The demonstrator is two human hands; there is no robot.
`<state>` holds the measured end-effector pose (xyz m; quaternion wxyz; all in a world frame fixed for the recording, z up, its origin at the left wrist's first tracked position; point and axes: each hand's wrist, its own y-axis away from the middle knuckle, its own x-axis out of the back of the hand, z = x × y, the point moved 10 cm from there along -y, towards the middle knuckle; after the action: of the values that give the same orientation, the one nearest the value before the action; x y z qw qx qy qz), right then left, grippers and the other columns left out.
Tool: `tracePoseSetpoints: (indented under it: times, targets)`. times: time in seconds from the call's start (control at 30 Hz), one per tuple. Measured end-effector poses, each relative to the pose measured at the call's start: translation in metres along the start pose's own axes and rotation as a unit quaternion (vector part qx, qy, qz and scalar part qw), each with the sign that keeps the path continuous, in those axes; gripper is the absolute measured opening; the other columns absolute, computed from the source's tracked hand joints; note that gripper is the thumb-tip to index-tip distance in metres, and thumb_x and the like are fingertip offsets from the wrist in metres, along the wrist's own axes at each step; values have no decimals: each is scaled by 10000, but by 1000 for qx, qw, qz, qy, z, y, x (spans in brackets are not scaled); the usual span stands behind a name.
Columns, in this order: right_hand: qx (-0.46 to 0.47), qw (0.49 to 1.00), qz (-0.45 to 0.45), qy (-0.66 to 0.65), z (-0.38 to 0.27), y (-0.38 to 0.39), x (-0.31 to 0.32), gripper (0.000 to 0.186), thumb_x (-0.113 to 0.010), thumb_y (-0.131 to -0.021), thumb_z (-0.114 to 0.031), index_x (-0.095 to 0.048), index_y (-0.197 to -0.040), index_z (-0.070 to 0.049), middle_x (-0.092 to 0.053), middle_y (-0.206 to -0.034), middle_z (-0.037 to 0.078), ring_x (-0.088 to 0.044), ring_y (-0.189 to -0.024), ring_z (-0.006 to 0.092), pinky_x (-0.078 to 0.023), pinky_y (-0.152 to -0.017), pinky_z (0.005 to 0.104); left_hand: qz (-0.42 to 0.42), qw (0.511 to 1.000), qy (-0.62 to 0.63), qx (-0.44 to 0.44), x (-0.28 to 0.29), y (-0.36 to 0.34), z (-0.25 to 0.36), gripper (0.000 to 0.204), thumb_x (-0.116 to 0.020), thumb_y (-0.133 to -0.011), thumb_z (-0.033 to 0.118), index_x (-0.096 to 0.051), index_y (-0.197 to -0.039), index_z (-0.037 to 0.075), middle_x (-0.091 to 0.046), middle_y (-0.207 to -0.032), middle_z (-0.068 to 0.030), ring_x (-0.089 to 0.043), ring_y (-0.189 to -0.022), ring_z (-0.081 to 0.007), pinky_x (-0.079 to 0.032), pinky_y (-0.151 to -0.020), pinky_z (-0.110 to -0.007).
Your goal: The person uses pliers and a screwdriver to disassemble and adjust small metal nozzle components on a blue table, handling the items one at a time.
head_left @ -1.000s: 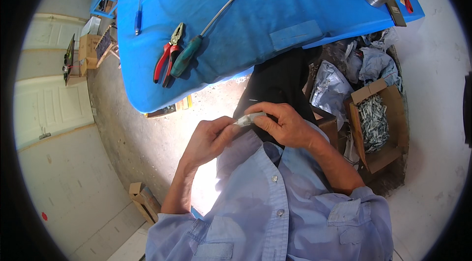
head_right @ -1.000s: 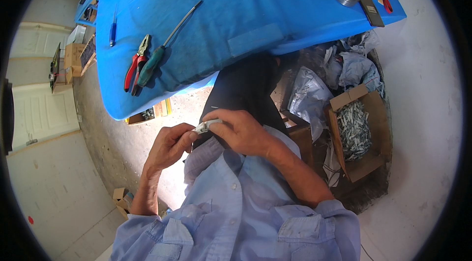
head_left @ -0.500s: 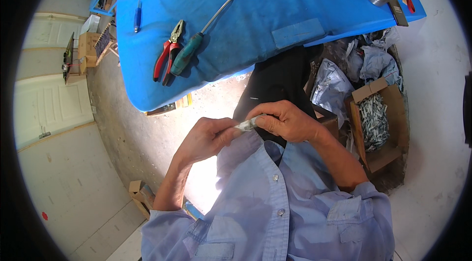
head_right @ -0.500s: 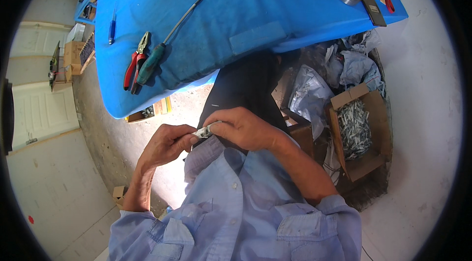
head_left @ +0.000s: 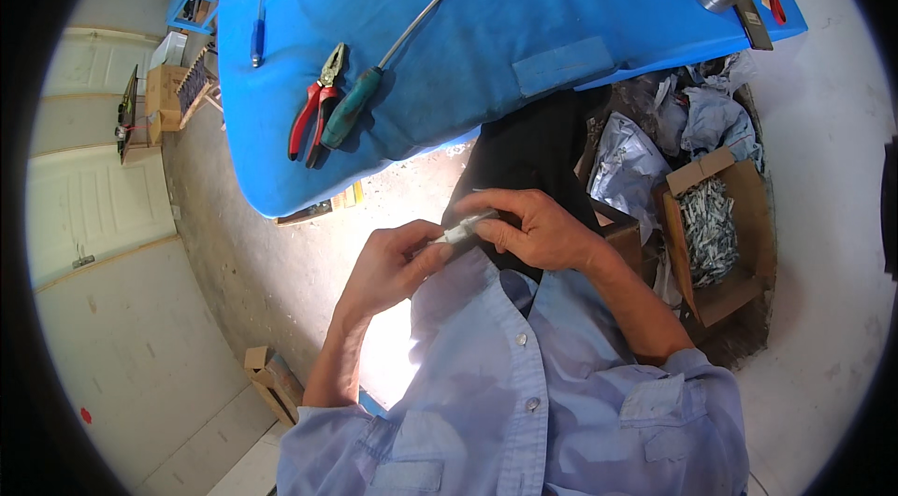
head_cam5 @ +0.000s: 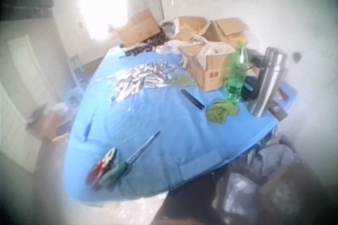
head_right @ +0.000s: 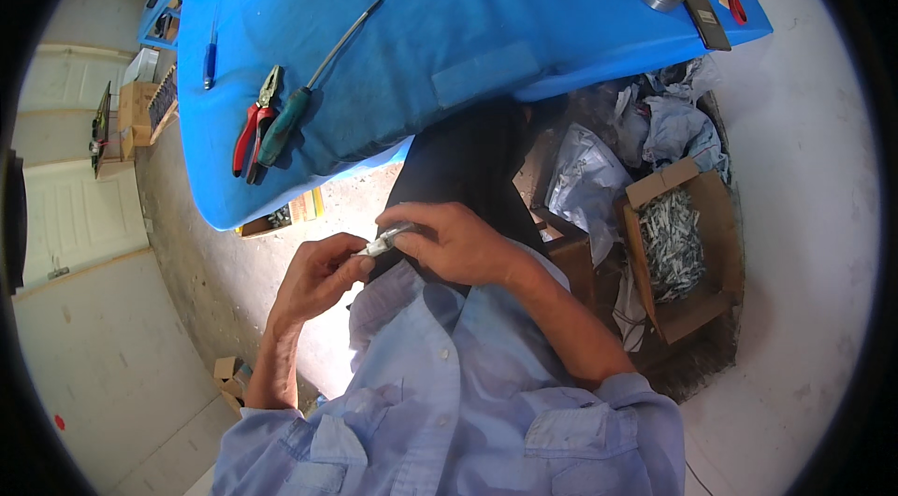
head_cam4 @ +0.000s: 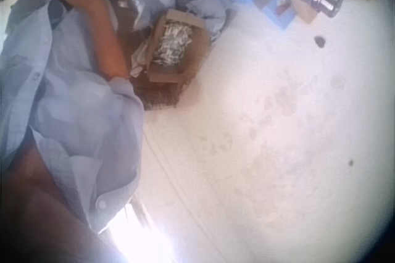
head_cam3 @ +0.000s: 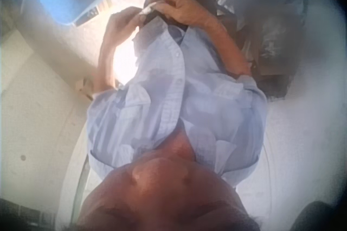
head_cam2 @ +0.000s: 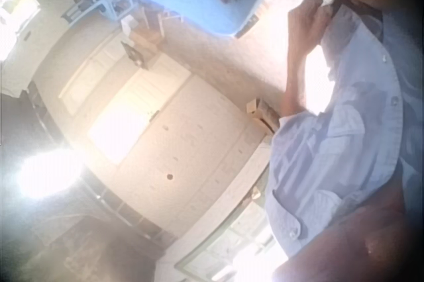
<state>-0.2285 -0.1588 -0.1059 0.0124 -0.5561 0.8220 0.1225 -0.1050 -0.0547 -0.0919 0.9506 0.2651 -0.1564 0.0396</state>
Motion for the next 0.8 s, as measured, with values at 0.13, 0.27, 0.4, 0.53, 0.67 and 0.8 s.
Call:
tracePoseSetpoints:
  times: [0.13,0.27,0.4,0.53,0.67,0.8]
  targets:
    - [87,988,66,108,-30,-1,13,382,-664,-940,-91,-632,-1307,9,-715,-977,113,-672,-831,204,-538,-802,322,97,982,-136,-83,16,8,43,192,-760,-941,84,-710,-1081,-38,-719,-807,-93,-653,-689,-118,-516,-603,-265]
    - [123,981,120,91,-43,1,24,365,-652,-969,-59,-627,-1330,-15,-684,-1011,63,-610,-802,120,-502,-728,259,273,918,-220,-184,47,36,84,242,-792,-855,29,-728,-1088,24,-749,-914,-163,-740,-755,-305,-574,-682,-356]
    - [73,987,137,47,-23,-3,29,318,-656,-996,-62,-631,-1304,15,-662,-942,29,-576,-747,74,-479,-672,227,452,810,-271,-258,74,62,112,193,-729,-941,5,-717,-1132,-16,-741,-852,-101,-673,-705,-114,-522,-608,-250]
    - [25,991,112,64,-9,2,15,312,-653,-966,-136,-675,-1236,19,-738,-1024,157,-703,-845,215,-549,-800,339,403,803,-380,-220,69,42,87,209,-737,-947,49,-727,-1151,-1,-753,-876,-153,-710,-676,-212,-544,-606,-312]
    - [40,988,139,45,1,-3,22,298,-653,-968,-160,-691,-1193,31,-744,-1057,178,-724,-885,246,-557,-820,344,422,798,-362,-234,76,48,102,223,-757,-924,22,-723,-1143,12,-738,-872,-137,-715,-697,-223,-543,-603,-327]
    - [17,991,128,39,2,-7,23,294,-644,-969,-155,-692,-1186,38,-746,-1054,187,-731,-900,257,-561,-831,345,428,786,-379,-236,73,46,95,240,-785,-900,18,-718,-1129,35,-732,-869,-116,-711,-724,-216,-545,-622,-314]
